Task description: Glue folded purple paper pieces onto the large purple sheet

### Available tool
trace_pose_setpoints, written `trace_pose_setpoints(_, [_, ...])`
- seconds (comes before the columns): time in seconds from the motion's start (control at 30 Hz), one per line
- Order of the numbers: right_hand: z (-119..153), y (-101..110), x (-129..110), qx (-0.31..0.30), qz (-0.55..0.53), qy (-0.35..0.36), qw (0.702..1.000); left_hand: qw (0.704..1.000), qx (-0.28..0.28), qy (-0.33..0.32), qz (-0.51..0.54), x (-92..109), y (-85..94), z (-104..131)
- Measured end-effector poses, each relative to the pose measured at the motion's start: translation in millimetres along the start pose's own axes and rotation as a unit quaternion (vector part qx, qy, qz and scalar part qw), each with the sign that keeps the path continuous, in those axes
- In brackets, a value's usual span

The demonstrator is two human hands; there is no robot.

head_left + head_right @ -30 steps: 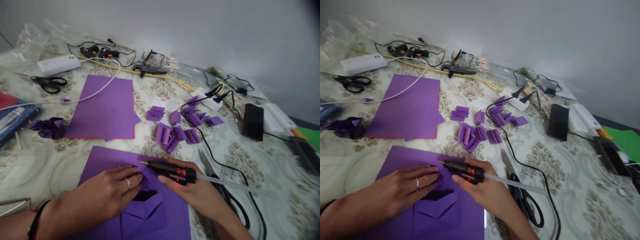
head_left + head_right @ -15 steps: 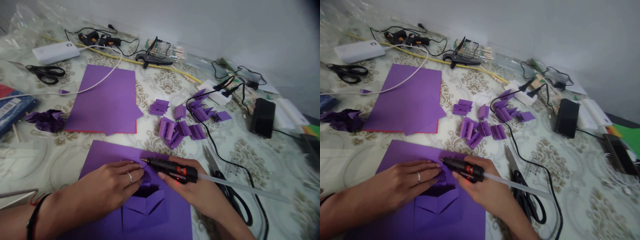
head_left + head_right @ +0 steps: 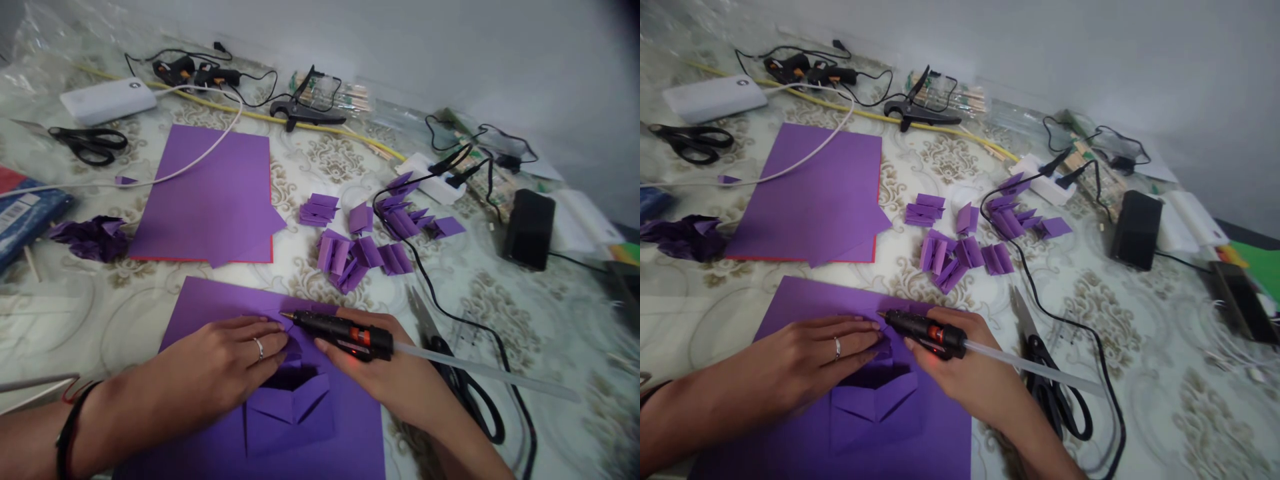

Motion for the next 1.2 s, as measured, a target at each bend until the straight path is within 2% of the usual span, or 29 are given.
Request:
trace_pose_setpoints(0.1, [1.5, 1.9, 1.3, 0.01, 0.001, -0.002, 1.0, 1.0, -0.015, -0.004, -0.01, 0.9, -1.4, -1.1])
trace_pose_setpoints(0.27, [4.7, 0.5, 9.1, 0.01, -0.026, -0.026, 0.999, 1.0, -0.001, -0.011, -0.013, 1.2, 0.4, -1.3])
trace_pose_setpoints(0.37, [6.7, 5.2, 14.5, 0.032, -0.023, -0.037, 0.999, 1.0, 0.005, -0.008, -0.002, 0.4, 1.4, -1.2])
trace_pose_setpoints(0.53, [6.9, 4.2, 15.3, 0.01, -0.03, -0.049, 0.998, 1.0, 0.001, -0.006, 0.014, -0.4, 2.7, -1.9])
trace_pose_setpoints(0.73, [8.4, 13.2, 16.2, 0.034, -0.013, -0.051, 0.998, 1.0, 0.001, -0.007, 0.011, -1.9, 0.6, -1.0])
trace_pose_setpoints(0.93, [6.1, 11.9, 12.4, -0.016, -0.017, -0.05, 0.998, 1.0, 0.003, -0.014, 0.0, 1.9, 6.9, -2.7])
trace_pose_setpoints(1.2, [3.6, 19.3, 7.9, -0.013, -0.039, -0.056, 0.998, 1.0, 0.012, -0.021, -0.006, 1.9, 5.8, -2.1])
Point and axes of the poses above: each hand's wrist, its own z-axis away from the middle knuckle, its own y-axis out of the back of the hand, x = y × z, the point moved 10 cm from there along -z, towards the middle knuckle, and after that the axes turned 13 degrees about y, right-handed, at the moved point
